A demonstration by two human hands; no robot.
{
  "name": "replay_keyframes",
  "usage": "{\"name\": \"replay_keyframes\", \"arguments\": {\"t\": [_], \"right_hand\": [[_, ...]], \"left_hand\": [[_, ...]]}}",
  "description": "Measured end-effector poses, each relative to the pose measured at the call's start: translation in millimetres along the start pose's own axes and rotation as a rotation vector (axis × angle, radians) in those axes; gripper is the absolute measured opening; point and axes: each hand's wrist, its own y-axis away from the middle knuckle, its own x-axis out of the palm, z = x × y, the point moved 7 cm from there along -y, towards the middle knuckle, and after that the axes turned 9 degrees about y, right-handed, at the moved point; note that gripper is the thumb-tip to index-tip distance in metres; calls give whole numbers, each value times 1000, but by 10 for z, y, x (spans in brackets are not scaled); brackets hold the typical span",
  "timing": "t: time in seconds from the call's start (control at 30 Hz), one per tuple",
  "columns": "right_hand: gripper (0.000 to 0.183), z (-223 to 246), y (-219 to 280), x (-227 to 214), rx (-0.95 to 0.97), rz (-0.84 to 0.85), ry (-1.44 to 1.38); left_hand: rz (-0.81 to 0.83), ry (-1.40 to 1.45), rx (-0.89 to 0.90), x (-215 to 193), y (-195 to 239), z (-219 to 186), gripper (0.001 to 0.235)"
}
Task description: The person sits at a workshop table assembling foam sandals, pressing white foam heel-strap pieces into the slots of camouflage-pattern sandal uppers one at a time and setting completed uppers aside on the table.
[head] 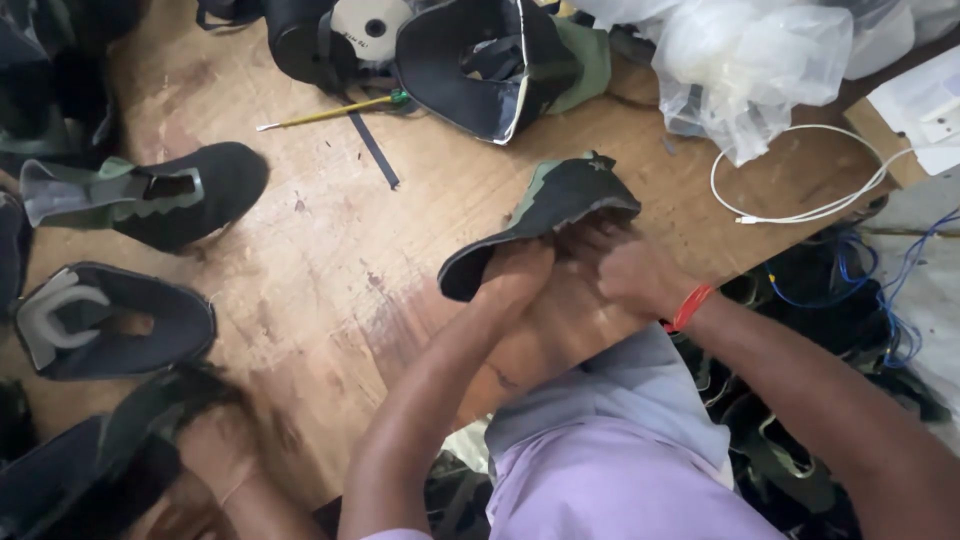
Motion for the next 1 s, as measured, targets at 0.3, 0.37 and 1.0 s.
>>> {"name": "replay_keyframes", "arguments": {"t": [0.3,0.37,1.0], "right_hand": [[34,-25,-213,441,239,-161,-181],[36,-86,-238,218,184,-206,-271],[46,213,-287,-1875,139,-519,198]], "left_hand": [[281,-110,84,528,360,-365,40],[-97,-228,137,855,329,-305,39],[-229,88,117,-90,165,-776,52]]}}
